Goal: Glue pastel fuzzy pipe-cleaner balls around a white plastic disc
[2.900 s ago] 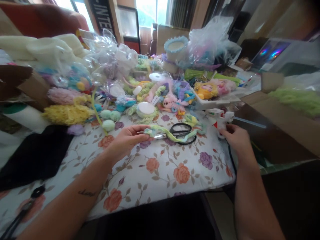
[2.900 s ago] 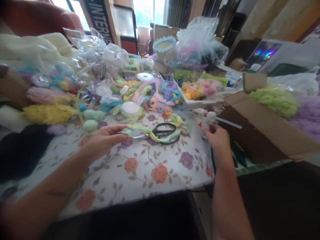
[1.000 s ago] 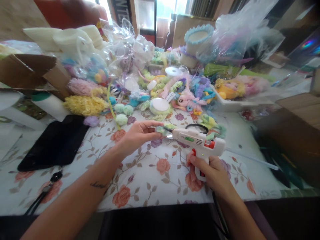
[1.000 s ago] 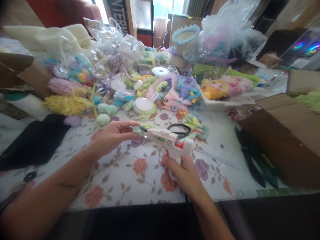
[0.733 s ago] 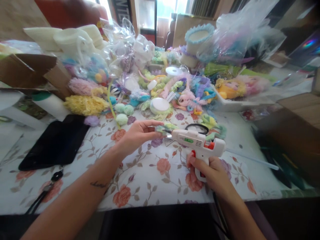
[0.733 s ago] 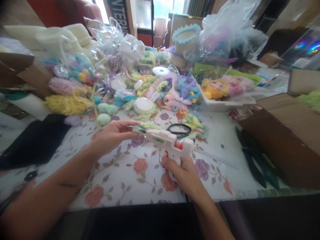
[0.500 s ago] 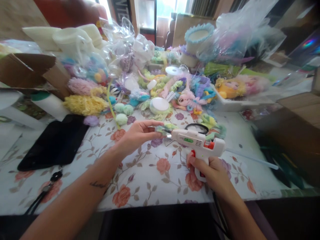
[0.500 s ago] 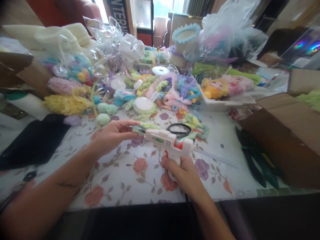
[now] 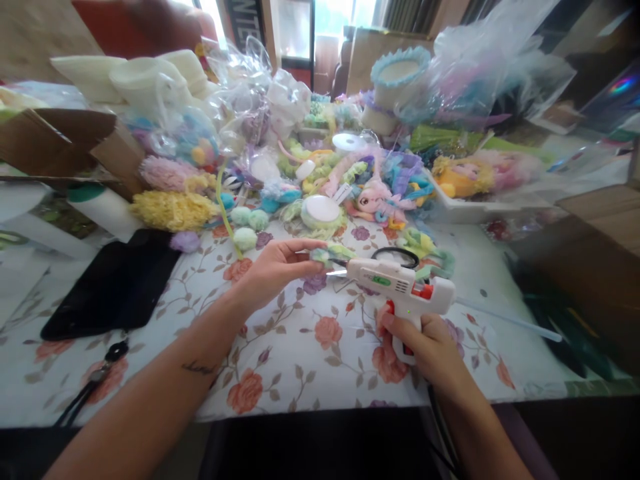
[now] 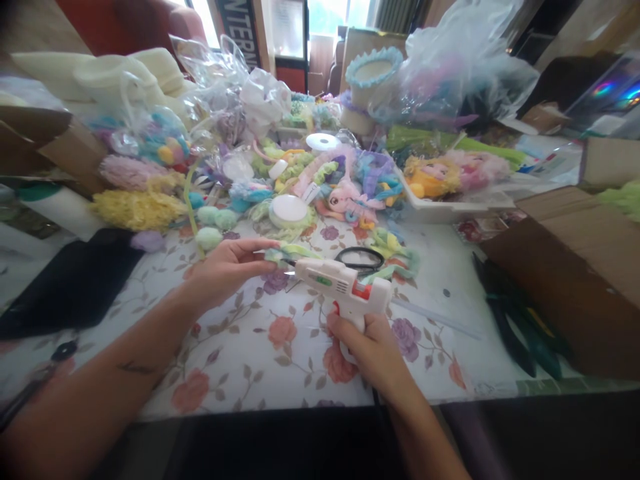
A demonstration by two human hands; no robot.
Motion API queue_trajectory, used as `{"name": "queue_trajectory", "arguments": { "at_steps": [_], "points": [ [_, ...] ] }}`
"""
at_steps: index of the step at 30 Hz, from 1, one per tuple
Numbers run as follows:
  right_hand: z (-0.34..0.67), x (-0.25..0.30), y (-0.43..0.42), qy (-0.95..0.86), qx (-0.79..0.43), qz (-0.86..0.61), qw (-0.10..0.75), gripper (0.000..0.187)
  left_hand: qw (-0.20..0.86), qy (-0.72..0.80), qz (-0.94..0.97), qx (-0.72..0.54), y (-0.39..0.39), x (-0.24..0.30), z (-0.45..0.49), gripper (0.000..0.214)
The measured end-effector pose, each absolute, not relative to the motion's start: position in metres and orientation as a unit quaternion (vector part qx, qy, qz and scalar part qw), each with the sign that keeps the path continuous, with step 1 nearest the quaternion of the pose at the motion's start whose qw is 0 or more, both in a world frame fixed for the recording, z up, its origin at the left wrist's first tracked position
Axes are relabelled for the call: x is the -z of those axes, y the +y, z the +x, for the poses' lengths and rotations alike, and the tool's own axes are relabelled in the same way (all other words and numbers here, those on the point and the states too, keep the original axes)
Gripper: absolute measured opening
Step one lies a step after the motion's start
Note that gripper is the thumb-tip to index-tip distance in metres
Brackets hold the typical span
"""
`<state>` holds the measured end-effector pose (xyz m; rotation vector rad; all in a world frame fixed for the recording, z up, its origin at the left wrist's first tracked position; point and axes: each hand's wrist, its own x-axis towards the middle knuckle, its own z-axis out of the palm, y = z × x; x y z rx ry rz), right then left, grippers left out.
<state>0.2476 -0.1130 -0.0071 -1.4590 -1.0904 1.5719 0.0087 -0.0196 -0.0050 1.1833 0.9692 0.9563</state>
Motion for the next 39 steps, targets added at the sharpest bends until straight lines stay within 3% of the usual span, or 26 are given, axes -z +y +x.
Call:
{"name": "queue_trajectory", "arguments": {
  "at_steps": [39],
  "points": [
    [0.2484, 0.0073, -0.1098, -0.449, -0.579, -0.577, 0.36, 0.037, 0.639, 0.419, 0.511, -0.394, -0.0211, 0.0014, 0.0099, 0.034]
  ]
}}
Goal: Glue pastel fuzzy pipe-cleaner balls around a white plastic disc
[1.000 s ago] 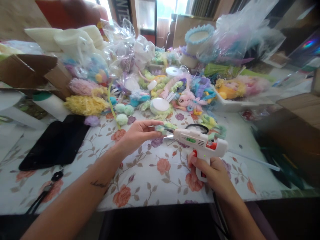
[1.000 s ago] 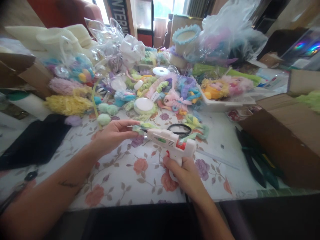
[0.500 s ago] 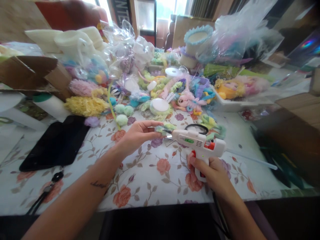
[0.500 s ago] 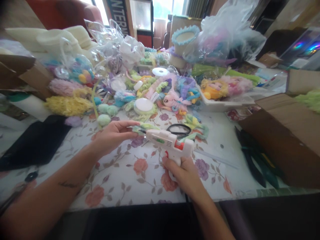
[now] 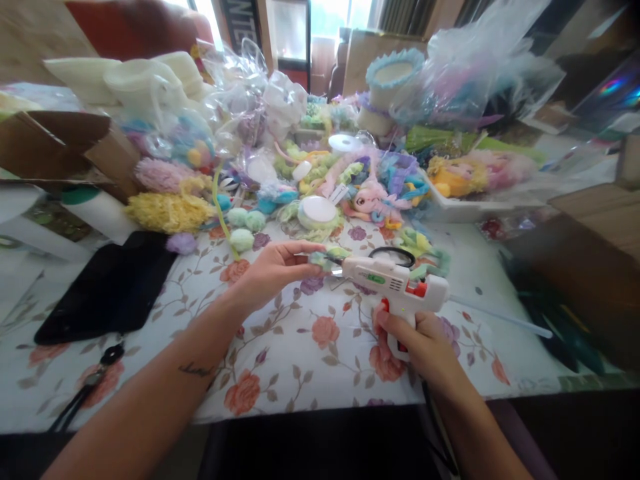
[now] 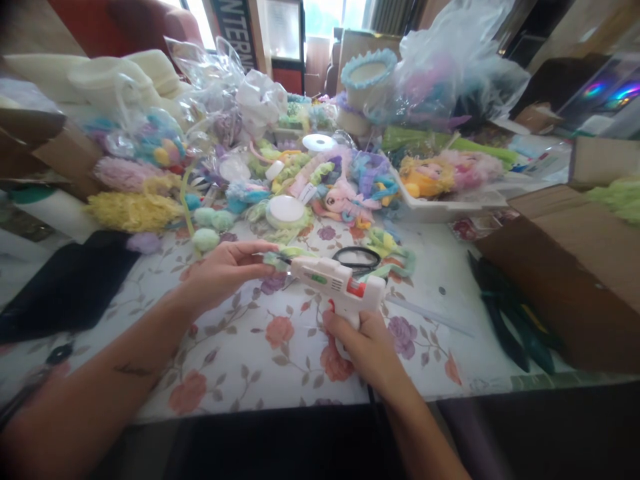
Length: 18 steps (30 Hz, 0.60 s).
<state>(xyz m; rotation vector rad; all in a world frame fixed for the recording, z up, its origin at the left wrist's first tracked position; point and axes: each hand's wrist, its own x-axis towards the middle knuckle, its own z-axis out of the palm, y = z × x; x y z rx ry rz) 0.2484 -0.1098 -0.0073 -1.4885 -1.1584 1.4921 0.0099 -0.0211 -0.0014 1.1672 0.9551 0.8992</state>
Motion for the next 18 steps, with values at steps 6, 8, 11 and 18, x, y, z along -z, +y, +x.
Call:
{"name": "queue_trajectory", "arguments": {
  "at_steps": [6, 8, 11, 18],
  "points": [
    [0.2479, 0.0105, -0.1103, -0.447, -0.569, -0.584, 0.368, 0.04, 0.637, 0.413, 0.516, -0.397, -0.0203, 0.0044, 0.0091, 0.033],
    [0.2475, 0.0103, -0.1106, -0.446, -0.568, -0.583, 0.372, 0.038, 0.636, 0.413, 0.517, -0.397, -0.0202, 0.0045, 0.0085, 0.033],
    [0.2465, 0.009, -0.1113, -0.441, -0.575, -0.579, 0.374, 0.035, 0.638, 0.409, 0.516, -0.4, -0.0201, 0.0047, 0.0079, 0.033],
    [0.2465, 0.0069, -0.1127, -0.454, -0.566, -0.587, 0.36, 0.035, 0.639, 0.407, 0.512, -0.405, -0.02, 0.0056, 0.0086, 0.034]
  ]
}}
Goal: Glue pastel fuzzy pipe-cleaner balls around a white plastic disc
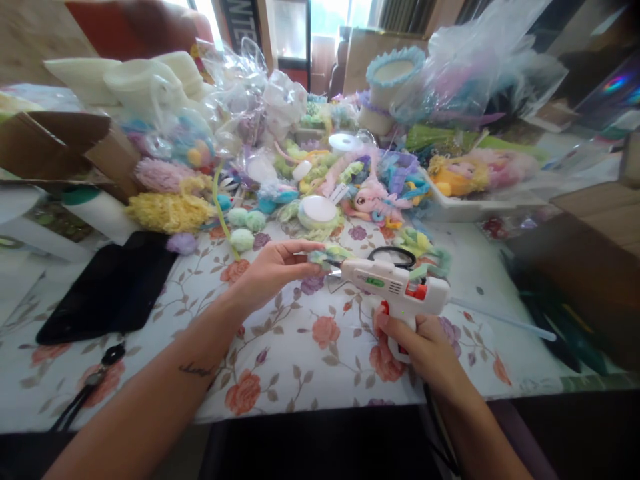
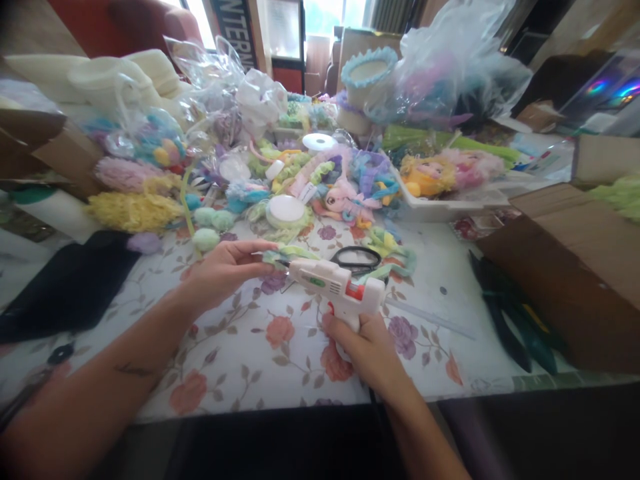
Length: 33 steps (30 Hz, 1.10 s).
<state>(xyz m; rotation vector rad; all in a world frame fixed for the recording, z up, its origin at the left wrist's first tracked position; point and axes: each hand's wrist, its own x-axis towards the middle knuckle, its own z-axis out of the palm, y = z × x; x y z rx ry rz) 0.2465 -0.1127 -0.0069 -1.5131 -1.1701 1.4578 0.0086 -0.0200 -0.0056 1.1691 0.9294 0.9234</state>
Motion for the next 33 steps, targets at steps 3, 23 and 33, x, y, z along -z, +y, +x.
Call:
{"name": "queue_trajectory", "arguments": {
  "at_steps": [3, 23, 33],
  "points": [
    [0.2486, 0.0086, -0.113, -0.45, -0.565, -0.595, 0.352, 0.037, 0.636, 0.412, 0.51, -0.407, -0.0197, 0.0055, 0.0084, 0.034],
    [0.246, 0.0145, -0.1139, -0.432, -0.605, -0.567, 0.353, 0.039, 0.643, 0.412, 0.507, -0.399, -0.0209, 0.003, 0.0097, 0.034],
    [0.2446, 0.0054, -0.1113, -0.437, -0.569, -0.592, 0.368, 0.038, 0.637, 0.419, 0.511, -0.397, -0.0208, 0.003, 0.0091, 0.035]
  ]
}}
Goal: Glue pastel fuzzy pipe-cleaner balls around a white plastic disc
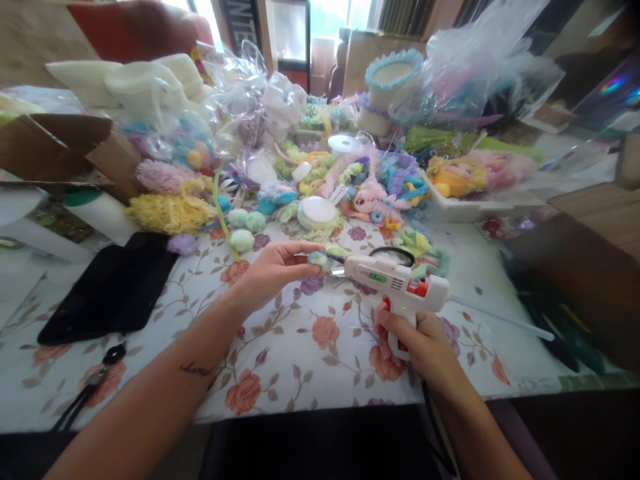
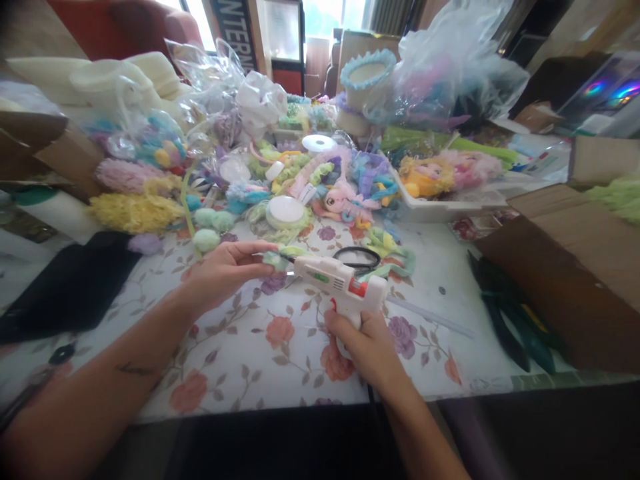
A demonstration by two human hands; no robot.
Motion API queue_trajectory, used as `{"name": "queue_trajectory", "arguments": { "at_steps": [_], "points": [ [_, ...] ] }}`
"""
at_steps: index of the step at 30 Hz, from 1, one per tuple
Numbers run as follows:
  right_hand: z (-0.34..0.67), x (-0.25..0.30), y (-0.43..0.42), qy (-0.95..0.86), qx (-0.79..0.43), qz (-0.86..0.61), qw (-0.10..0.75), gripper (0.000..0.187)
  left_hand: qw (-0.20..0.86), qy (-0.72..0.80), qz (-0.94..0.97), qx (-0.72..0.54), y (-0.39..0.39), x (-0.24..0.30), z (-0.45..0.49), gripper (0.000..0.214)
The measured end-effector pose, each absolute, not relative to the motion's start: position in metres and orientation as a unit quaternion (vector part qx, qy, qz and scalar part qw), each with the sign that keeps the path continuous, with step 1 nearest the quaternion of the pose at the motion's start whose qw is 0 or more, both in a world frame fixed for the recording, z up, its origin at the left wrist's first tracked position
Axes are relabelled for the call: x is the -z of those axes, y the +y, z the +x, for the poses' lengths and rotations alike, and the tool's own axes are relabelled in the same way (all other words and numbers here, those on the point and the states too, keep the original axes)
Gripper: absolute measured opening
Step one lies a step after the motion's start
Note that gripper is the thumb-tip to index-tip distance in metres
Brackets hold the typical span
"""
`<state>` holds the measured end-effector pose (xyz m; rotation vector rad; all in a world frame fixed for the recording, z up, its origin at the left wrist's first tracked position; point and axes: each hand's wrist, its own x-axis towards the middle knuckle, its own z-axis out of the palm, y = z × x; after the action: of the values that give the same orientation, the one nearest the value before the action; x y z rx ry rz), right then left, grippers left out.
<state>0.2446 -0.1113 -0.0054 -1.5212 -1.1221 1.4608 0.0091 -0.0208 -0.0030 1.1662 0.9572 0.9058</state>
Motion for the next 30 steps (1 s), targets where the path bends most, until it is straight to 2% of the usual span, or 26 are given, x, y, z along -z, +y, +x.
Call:
{"name": "queue_trajectory", "arguments": {
  "at_steps": [9, 19, 24, 26, 28, 30],
  "points": [
    [0.247, 0.01, -0.112, -0.43, -0.58, -0.584, 0.372, 0.038, 0.638, 0.419, 0.498, -0.411, -0.02, 0.004, 0.009, 0.037],
    [0.25, -0.003, -0.111, -0.423, -0.596, -0.533, 0.426, 0.029, 0.623, 0.454, 0.449, -0.452, -0.015, 0.004, 0.01, 0.043],
    [0.307, -0.017, -0.109, -0.442, -0.479, -0.597, 0.468, 0.031, 0.614, 0.465, 0.45, -0.452, -0.011, 0.005, 0.007, 0.047],
    [0.339, -0.021, -0.103, -0.443, -0.382, -0.658, 0.474, 0.031, 0.616, 0.464, 0.455, -0.445, -0.012, 0.005, 0.009, 0.046],
    [0.369, -0.02, -0.09, -0.438, -0.283, -0.716, 0.464, 0.031, 0.62, 0.465, 0.46, -0.434, -0.015, 0.004, 0.011, 0.044],
    [0.391, -0.013, -0.073, -0.436, -0.193, -0.772, 0.421, 0.029, 0.625, 0.465, 0.464, -0.422, -0.017, 0.002, 0.012, 0.044]
  ]
}}
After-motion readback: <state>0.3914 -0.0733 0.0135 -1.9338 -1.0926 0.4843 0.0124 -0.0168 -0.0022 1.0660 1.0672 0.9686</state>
